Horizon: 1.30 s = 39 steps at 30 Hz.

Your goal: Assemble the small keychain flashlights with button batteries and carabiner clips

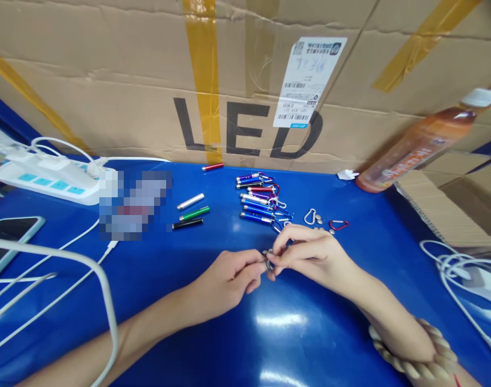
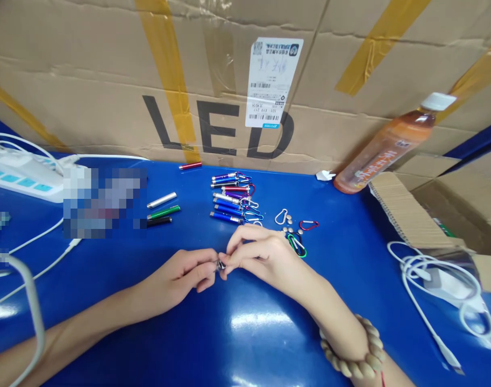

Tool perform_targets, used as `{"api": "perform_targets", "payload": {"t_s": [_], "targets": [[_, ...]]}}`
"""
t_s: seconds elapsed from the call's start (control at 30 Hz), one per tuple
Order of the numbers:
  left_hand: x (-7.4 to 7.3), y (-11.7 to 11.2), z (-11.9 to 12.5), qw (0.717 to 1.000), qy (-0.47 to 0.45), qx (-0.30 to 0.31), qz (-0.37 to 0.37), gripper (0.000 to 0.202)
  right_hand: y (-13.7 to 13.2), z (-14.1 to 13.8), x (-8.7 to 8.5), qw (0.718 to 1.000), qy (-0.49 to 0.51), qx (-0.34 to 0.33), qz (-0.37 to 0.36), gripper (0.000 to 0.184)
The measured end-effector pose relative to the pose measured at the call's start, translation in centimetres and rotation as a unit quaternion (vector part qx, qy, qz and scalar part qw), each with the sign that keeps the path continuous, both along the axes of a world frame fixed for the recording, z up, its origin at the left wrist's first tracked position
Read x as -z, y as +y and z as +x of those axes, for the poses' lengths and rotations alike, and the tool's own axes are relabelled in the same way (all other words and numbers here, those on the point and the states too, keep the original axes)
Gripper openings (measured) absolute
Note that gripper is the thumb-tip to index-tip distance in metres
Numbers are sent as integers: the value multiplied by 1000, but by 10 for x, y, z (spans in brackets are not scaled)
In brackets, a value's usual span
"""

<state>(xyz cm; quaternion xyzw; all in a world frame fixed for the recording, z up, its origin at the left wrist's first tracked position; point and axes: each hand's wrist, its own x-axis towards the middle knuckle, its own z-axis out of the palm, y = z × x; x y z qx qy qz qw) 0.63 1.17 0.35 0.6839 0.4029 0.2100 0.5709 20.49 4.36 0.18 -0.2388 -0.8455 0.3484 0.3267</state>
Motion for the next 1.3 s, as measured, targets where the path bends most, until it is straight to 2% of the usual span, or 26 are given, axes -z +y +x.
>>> {"api": "perform_targets", "payload": {"t_s": [0.23, 0.4, 0.53, 0.63, 0.8, 1.13, 1.23, 1.3], "targets": [[-1, -3, 2, 998, 30, -6, 60, 19, -2, -6, -6, 1000, -10, 6, -3, 18], [4, -3, 0, 987, 79, -6, 138, 14, -2, -9, -3, 999, -14, 22, -44, 18], [11, -1, -3, 960, 146, -1, 239, 15, 1, -12, 6, 996, -9, 41, -79, 20], [14, 0, -5, 934, 180, -9, 307, 17, 1, -14, 10, 996, 12, 56, -74, 24], [15, 0, -6, 924, 142, -46, 352, 16, 0, -18, 11, 994, 60, 75, -45, 21], [17, 0, -5, 899, 59, -100, 421, 11, -5, -15, 9, 994, 76, 73, 18, 15], [16, 0, -4, 902, 50, -105, 415, 9, -5, -16, 8, 993, 74, 85, 19, 13], [15, 0, -4, 918, 47, -115, 375, 8, -4, -17, 7, 993, 73, 94, 16, 12]]}}
